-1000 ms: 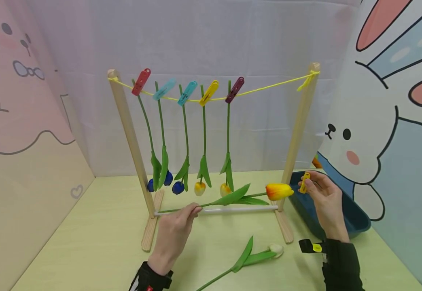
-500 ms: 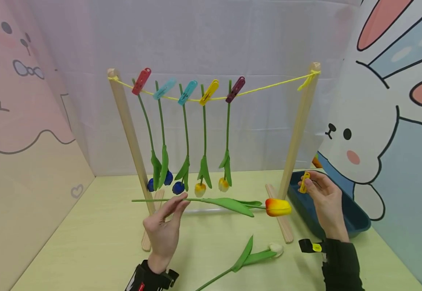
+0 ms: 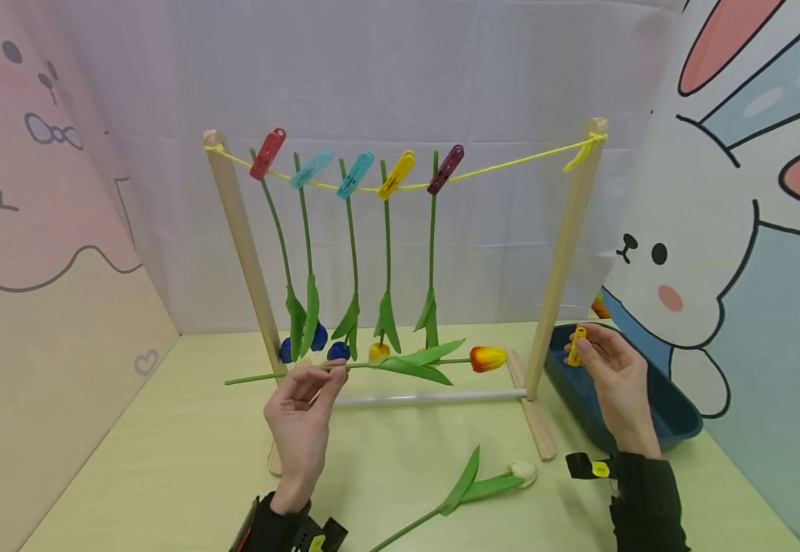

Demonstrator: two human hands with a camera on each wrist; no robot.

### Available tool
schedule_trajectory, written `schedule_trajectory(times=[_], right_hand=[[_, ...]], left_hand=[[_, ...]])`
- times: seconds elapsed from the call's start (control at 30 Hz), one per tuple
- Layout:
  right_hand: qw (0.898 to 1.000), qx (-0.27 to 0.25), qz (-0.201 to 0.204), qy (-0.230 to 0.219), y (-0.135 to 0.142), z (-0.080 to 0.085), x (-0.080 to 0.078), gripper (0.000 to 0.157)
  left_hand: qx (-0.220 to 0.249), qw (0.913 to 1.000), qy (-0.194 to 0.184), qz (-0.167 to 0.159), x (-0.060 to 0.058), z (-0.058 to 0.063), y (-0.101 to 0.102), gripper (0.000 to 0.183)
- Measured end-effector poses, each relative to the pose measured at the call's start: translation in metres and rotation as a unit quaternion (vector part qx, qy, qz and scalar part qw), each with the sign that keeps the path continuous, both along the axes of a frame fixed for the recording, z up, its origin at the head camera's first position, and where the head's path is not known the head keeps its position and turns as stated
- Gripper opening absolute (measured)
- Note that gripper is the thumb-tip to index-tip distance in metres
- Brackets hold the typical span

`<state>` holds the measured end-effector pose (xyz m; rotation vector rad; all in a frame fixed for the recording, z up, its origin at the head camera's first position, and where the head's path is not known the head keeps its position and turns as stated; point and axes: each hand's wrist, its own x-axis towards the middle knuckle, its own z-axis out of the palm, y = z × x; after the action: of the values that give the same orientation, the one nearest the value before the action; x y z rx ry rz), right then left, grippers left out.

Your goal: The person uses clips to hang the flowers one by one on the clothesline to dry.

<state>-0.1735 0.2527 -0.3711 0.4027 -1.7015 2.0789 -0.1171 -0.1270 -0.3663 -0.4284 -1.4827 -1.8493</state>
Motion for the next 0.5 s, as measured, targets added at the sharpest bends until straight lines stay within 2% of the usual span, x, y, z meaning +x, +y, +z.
schedule_trajectory(times=[0.2, 0.5], right_hand=[[1.000, -0.003, 0.005, 0.005, 0.0009, -0.0005, 0.0005, 0.023], [1.000, -0.003, 0.010, 0.009, 0.0006, 0.0008, 0.0004, 0.024]], left_hand=[[0.044, 0.9988, 0.015, -0.015, 0.0017, 0.0040, 0.0016, 0.020], [0.074, 0.9949, 0.024, -0.064, 0.0025, 0.0076, 0.0013, 0.023]])
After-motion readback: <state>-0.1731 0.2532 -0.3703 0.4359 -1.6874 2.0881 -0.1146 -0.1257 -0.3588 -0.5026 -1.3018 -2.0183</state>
